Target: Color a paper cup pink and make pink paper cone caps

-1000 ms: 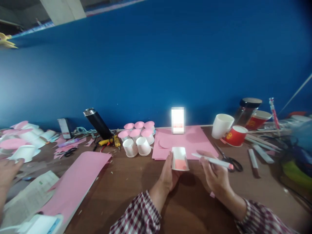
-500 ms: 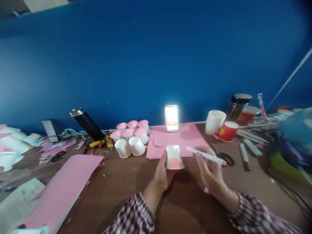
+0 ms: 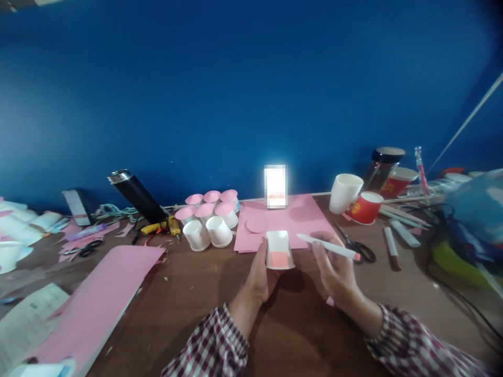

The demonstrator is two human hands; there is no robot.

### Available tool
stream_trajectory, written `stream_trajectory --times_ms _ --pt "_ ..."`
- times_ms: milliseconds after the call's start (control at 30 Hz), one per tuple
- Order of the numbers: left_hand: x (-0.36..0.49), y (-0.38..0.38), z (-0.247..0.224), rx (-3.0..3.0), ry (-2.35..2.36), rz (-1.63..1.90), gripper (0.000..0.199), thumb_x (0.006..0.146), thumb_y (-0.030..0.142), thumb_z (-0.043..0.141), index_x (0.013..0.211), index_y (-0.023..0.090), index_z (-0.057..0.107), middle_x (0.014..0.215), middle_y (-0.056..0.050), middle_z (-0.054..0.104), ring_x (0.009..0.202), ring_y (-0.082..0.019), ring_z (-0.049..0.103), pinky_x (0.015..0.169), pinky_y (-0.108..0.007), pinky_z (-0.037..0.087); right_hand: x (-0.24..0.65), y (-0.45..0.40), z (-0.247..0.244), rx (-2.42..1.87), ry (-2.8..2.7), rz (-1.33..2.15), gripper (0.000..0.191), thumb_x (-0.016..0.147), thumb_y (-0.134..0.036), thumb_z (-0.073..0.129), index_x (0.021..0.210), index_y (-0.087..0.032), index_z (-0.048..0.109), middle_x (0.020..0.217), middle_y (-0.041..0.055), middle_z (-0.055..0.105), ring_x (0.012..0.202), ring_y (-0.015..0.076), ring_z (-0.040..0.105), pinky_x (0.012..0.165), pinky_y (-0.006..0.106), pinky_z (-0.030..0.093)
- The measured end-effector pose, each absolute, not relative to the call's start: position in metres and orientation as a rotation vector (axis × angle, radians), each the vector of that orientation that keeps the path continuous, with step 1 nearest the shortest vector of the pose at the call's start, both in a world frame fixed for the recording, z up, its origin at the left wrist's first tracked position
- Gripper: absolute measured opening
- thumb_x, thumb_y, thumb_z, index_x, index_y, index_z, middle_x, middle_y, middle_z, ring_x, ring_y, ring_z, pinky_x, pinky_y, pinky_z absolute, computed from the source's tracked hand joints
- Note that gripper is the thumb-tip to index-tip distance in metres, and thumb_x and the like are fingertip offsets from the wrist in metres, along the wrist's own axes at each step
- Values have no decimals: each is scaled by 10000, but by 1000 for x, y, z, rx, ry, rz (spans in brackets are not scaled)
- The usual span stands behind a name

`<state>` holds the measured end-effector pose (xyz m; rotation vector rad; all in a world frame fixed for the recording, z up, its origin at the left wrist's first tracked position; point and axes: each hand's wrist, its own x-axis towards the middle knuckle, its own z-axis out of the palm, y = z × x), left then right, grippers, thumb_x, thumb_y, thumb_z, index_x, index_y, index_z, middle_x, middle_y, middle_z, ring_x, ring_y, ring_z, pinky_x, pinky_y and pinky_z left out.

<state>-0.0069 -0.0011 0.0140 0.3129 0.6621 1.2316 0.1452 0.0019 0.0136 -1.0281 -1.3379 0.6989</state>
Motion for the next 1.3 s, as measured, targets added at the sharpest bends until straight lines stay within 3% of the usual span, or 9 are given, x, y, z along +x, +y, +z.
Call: stream_trajectory --times_ms 433,700,1033,1300 --pt "-8 0 8 352 673 1242 421 902 474 531 1054 105 666 886 -83 701 768 -178 636 749 -313 508 145 2 17 -1018 -1369 665 199 934 -374 522 997 -196 584 870 53 637 764 174 607 691 296 512" --pt "-9 0 10 357 704 1226 427 884 469 561 1069 99 668 942 -98 712 816 -200 652 767 -322 504 144 1 16 -991 -1331 729 210 944 -390 503 993 -201 582 784 23 608 688 155 575 627 267 502" --pt "-7 1 11 377 727 1245 412 934 446 477 1056 97 658 874 -93 714 756 -196 657 757 -328 517 139 -5 28 -932 -1290 770 211 927 -397 514 906 -197 577 670 1 588 610 140 569 565 253 498" --pt "-8 0 10 450 659 1194 500 935 479 454 1183 70 601 983 -140 714 833 -227 672 818 -353 513 136 -7 28 -924 -1298 825 224 929 -405 504 881 -199 577 659 6 605 591 141 585 545 254 504"
